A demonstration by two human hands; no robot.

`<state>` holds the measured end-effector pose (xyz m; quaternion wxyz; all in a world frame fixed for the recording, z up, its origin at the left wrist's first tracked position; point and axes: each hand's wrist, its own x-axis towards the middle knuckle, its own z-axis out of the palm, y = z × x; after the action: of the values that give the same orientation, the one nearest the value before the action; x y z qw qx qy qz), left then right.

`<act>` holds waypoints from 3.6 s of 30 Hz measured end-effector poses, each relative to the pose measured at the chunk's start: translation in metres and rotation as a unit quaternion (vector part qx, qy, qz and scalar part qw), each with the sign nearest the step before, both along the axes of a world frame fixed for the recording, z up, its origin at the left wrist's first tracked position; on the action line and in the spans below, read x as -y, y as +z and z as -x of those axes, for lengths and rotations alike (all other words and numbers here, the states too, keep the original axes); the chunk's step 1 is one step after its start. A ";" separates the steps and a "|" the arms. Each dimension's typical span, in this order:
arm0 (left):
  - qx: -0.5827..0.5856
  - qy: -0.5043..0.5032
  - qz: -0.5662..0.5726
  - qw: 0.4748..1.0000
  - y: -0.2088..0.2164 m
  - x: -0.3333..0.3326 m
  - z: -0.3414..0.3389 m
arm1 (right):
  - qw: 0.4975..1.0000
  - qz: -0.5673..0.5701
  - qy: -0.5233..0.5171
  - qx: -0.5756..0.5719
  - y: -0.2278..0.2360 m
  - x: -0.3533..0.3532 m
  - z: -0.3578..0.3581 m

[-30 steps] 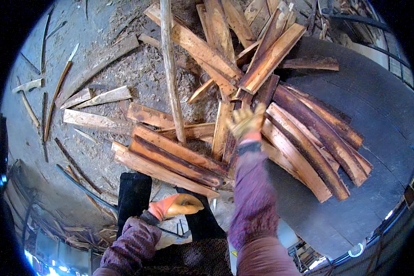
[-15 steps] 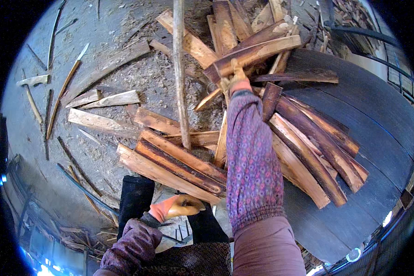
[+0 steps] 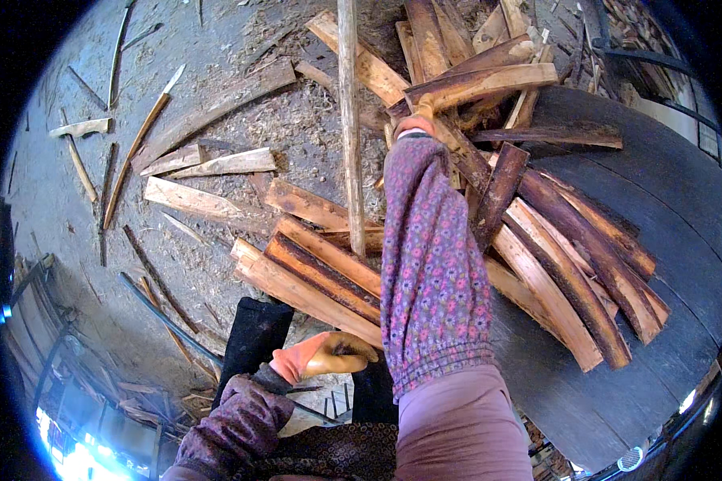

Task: The person picks up processed wooden planks from a pile and stacks them onto a metal rack. The person handles the planks by hand, lifting them and arranging them in a neat stack on the rack.

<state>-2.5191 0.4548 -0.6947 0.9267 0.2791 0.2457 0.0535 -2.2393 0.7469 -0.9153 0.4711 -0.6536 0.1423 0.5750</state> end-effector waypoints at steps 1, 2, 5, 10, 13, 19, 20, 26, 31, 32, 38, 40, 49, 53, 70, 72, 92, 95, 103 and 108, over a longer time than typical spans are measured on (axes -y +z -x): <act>0.006 0.000 0.009 1.000 0.000 -0.003 -0.001 | 0.999 -0.018 -0.023 -0.017 0.007 0.001 -0.003; 0.007 0.000 0.022 1.000 0.002 -0.003 -0.001 | 0.998 -0.039 -0.041 -0.038 0.016 0.005 -0.006; -0.025 -0.004 0.053 0.998 0.008 0.000 0.009 | 0.991 -0.066 0.085 0.074 0.090 0.044 0.015; -0.007 -0.084 0.061 0.995 -0.001 0.011 -0.010 | 0.948 -0.035 0.302 0.094 0.201 0.234 -0.044; -0.001 -0.128 0.072 0.989 -0.004 0.029 -0.017 | 0.815 0.054 0.568 0.100 0.265 0.334 -0.046; 0.006 -0.127 0.100 0.987 -0.002 0.054 -0.033 | 0.397 -0.090 0.616 0.674 0.324 0.282 -0.137; 0.005 -0.126 0.095 0.988 -0.005 0.058 -0.034 | 0.263 -0.056 0.596 0.756 0.328 0.264 -0.174; -0.022 -0.118 0.063 0.991 -0.002 0.051 -0.034 | 0.117 0.156 0.714 0.672 0.347 0.242 -0.260; -0.016 -0.083 0.071 0.994 -0.006 0.062 -0.025 | 0.667 0.033 0.600 0.440 0.328 0.295 -0.215; -0.012 -0.070 0.074 0.995 -0.007 0.065 -0.022 | 0.755 0.026 0.552 0.353 0.325 0.312 -0.195; -0.244 0.134 0.249 0.928 -0.029 0.109 -0.008 | 0.637 0.015 0.741 0.211 0.179 0.334 -0.030; -0.322 0.218 0.379 0.840 -0.062 0.129 0.003 | 0.772 0.048 0.623 0.118 0.102 0.333 -0.032; -0.290 0.408 0.439 0.746 -0.222 0.228 0.023 | 0.702 0.005 0.711 -0.025 -0.029 0.319 -0.004; -0.256 0.435 0.355 0.787 -0.274 0.226 -0.001 | 0.691 -0.027 0.720 -0.059 -0.068 0.332 -0.007; -0.291 0.459 0.411 0.733 -0.056 0.221 0.067 | 0.700 -0.215 0.681 0.005 0.246 0.344 0.038; -0.282 0.461 0.404 0.738 0.002 0.210 0.089 | 0.689 -0.311 0.654 0.002 0.297 0.345 0.043; -0.098 0.458 0.046 0.882 0.446 -0.124 0.322 | 0.843 -0.255 0.318 -0.352 0.632 0.168 0.249; -0.072 0.434 0.046 0.897 0.461 -0.163 0.290 | 0.761 -0.376 0.313 -0.426 0.709 0.140 0.246; -0.056 0.340 -0.034 0.938 0.510 -0.397 0.212 | 0.772 -0.410 0.303 -0.380 0.687 -0.037 0.157; -0.062 0.358 -0.012 0.932 0.512 -0.496 0.188 | 0.763 -0.420 0.288 -0.399 0.696 -0.148 0.133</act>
<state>-2.7067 0.9510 -0.1828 0.8257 0.1866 0.3852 0.3675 -2.3719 0.8948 -0.2194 0.4115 -0.1124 -0.1335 0.8946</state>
